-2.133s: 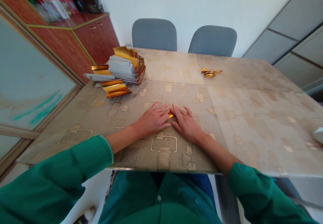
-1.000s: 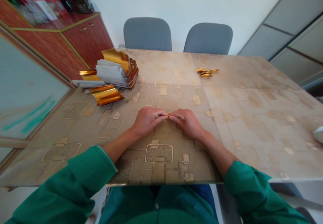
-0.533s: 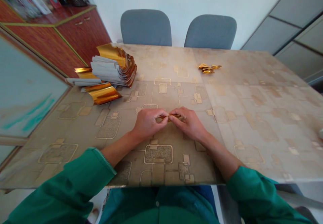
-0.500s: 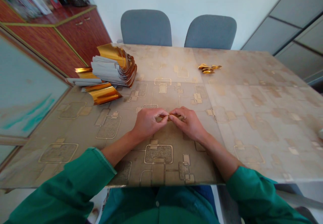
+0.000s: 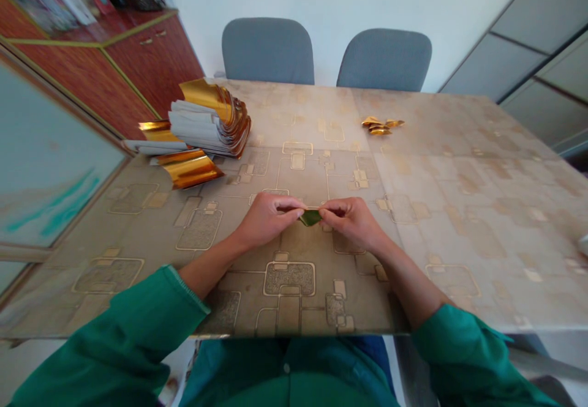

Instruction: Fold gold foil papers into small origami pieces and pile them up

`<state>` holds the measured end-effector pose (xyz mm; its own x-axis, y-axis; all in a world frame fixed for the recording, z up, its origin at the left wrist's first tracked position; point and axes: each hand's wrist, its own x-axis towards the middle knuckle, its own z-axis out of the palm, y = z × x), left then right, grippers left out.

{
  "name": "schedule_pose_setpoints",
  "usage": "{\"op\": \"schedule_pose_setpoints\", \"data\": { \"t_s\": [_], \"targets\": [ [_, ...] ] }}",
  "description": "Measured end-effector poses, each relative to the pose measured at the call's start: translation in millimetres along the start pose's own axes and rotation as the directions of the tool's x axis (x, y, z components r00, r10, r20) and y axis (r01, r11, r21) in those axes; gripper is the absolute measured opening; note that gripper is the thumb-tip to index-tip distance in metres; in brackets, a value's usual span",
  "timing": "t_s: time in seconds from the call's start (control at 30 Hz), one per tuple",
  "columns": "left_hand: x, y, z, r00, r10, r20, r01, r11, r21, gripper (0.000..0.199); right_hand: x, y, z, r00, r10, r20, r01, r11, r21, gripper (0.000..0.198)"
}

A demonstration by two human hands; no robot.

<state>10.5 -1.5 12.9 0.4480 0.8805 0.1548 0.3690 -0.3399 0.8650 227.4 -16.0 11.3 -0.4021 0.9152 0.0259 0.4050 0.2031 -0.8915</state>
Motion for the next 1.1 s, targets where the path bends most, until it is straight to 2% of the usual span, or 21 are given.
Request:
{"op": "schedule_pose_setpoints", "data": {
  "t_s": [0.13, 0.23, 0.33, 0.47, 0.6, 0.67, 0.73, 0.83, 1.0, 1.1],
  "targets": [
    [0.4, -2.2, 0.2, 0.994, -0.101, -0.043, 0.093, 0.983, -0.159, 0.017, -0.5, 4.1, -1.3, 0.999, 0.017, 0.035, -0.021, 0.994, 0.108, 0.034],
    [0.2, -6.3, 2.3, 0.976, -0.203, -0.077, 0.169, 0.933, -0.319, 0.021, -0.2, 6.0, -0.3, 0.998, 0.045, 0.042, -0.053, 0.973, 0.223, 0.033],
    [0.4, -11.2, 3.3, 0.957, -0.275, -0.096, 0.217, 0.894, -0.392, 0.028, -0.3, 6.7, -2.4, 0.995, 0.056, 0.080, -0.078, 0.951, 0.301, 0.034],
    [1.2, -14.2, 1.2, 0.961, -0.265, -0.079, 0.206, 0.875, -0.438, 0.034, -2.0, 4.4, -11.9, 0.987, 0.015, 0.159, -0.072, 0.931, 0.357, 0.037],
    [0.7, -10.8, 0.9, 0.973, -0.231, -0.032, 0.187, 0.856, -0.482, 0.032, -3.1, 2.8, -15.4, 0.983, 0.002, 0.184, -0.068, 0.934, 0.350, 0.036],
    [-0.2, -7.7, 3.3, 0.966, -0.252, -0.057, 0.190, 0.841, -0.506, 0.031, -2.4, 3.5, -10.7, 0.991, 0.003, 0.133, -0.049, 0.936, 0.347, 0.035],
    [-1.2, -5.0, 6.7, 0.953, -0.292, -0.080, 0.203, 0.811, -0.548, 0.033, -1.1, 4.2, -2.8, 1.000, 0.013, 0.027, -0.022, 0.929, 0.369, 0.032],
    [-2.2, -2.7, 11.5, 0.943, -0.325, -0.069, 0.220, 0.766, -0.604, 0.034, 0.0, 3.1, 9.0, 0.996, 0.045, -0.082, -0.007, 0.909, 0.418, 0.027],
    [-2.4, -1.1, 15.7, 0.940, -0.329, -0.092, 0.195, 0.737, -0.647, 0.031, -2.1, -3.7, 17.1, 0.991, 0.059, -0.121, -0.014, 0.939, 0.344, 0.023],
    [-2.0, -0.6, 16.8, 0.943, -0.306, -0.128, 0.153, 0.744, -0.651, 0.028, -3.2, -7.7, 15.1, 0.995, 0.002, -0.100, 0.027, 0.956, 0.292, 0.022]
  ]
}}
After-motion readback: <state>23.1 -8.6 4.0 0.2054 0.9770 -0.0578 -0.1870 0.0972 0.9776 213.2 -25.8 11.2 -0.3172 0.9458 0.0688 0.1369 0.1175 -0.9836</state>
